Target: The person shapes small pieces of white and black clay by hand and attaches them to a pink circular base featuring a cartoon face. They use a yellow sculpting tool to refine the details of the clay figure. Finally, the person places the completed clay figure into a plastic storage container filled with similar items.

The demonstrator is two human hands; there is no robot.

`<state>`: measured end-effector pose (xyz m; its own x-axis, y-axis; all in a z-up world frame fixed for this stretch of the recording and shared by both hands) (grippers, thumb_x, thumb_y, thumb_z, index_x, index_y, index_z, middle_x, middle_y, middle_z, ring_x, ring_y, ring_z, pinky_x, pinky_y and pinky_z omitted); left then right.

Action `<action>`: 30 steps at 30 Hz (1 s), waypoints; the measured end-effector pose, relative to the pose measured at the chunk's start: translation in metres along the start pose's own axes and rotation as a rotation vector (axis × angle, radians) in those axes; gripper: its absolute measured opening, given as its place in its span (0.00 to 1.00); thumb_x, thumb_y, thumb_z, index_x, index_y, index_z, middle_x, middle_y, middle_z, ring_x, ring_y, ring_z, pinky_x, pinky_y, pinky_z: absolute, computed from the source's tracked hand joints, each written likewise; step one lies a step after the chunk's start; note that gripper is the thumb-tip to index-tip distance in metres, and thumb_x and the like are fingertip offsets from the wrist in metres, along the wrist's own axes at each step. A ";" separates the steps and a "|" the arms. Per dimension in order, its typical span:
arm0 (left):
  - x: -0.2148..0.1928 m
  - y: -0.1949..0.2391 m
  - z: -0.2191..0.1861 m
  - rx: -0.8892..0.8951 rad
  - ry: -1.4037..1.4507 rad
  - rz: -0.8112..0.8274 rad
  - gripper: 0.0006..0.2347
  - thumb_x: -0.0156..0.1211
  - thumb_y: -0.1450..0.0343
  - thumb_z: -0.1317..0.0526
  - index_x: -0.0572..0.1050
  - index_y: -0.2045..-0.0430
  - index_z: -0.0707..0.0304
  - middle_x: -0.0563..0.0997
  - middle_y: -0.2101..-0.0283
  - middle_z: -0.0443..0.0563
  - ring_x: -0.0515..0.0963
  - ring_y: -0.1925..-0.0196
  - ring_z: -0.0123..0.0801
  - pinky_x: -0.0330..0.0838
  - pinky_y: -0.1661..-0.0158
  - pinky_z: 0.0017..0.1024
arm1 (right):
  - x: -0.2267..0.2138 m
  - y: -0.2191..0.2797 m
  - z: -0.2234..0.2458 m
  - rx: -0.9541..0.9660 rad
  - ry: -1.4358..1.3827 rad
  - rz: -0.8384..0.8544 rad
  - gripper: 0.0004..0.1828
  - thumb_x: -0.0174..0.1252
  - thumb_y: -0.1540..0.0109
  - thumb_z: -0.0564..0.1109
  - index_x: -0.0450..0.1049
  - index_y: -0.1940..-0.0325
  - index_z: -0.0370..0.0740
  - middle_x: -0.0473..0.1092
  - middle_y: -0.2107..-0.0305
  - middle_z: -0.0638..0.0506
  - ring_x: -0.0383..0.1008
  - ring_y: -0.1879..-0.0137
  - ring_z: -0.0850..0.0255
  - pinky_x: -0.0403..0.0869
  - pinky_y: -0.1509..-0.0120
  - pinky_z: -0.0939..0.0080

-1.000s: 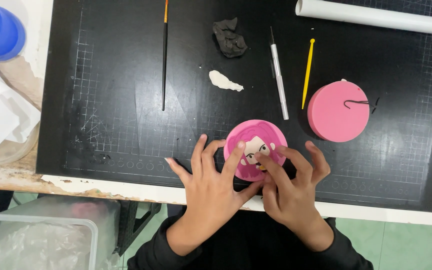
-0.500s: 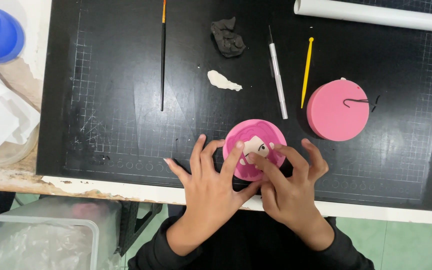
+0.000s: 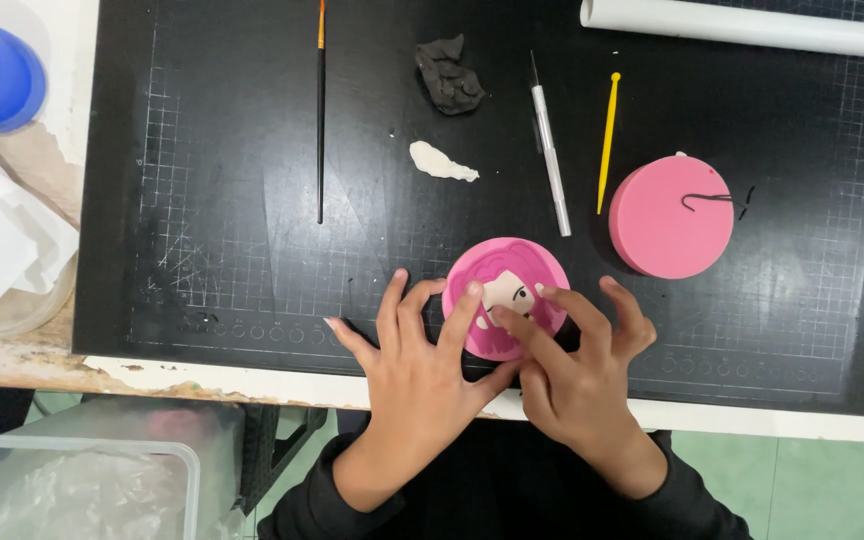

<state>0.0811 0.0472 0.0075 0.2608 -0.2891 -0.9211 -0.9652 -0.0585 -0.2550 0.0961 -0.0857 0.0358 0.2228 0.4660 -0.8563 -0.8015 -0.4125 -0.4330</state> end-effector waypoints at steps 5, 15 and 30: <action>0.002 0.001 0.000 0.004 0.003 0.021 0.37 0.62 0.38 0.26 0.63 0.37 0.36 0.73 0.42 0.50 0.68 0.30 0.52 0.51 0.47 0.86 | -0.001 0.000 0.001 0.000 0.010 -0.008 0.24 0.47 0.40 0.40 0.79 0.45 0.57 0.63 0.43 0.48 0.45 0.27 0.40 0.50 0.30 0.40; 0.001 -0.003 0.001 0.009 0.056 0.048 0.38 0.67 0.39 0.29 0.61 0.36 0.35 0.72 0.41 0.50 0.66 0.29 0.53 0.52 0.51 0.88 | -0.040 -0.034 -0.036 -0.025 0.020 0.057 0.25 0.55 0.37 0.26 0.75 0.40 0.47 0.68 0.42 0.45 0.70 0.38 0.54 0.59 0.37 0.50; 0.000 -0.006 0.020 0.055 0.259 0.170 0.40 0.49 0.34 0.28 0.60 0.32 0.55 0.65 0.30 0.50 0.51 0.22 0.51 0.37 0.46 0.88 | 0.013 -0.153 -0.130 0.228 0.329 0.602 0.16 0.40 0.28 0.42 0.70 0.41 0.41 0.75 0.52 0.41 0.75 0.49 0.39 0.67 0.52 0.34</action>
<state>0.0877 0.0666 0.0033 0.0757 -0.5244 -0.8481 -0.9902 0.0608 -0.1259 0.2935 -0.1186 0.0542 -0.1666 -0.0650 -0.9839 -0.9256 -0.3335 0.1788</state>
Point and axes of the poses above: each hand's wrist, its own y-axis away from the middle knuckle, its own x-axis out of the palm, z = x × y, the point moved 10 cm from there along -y, towards the middle knuckle
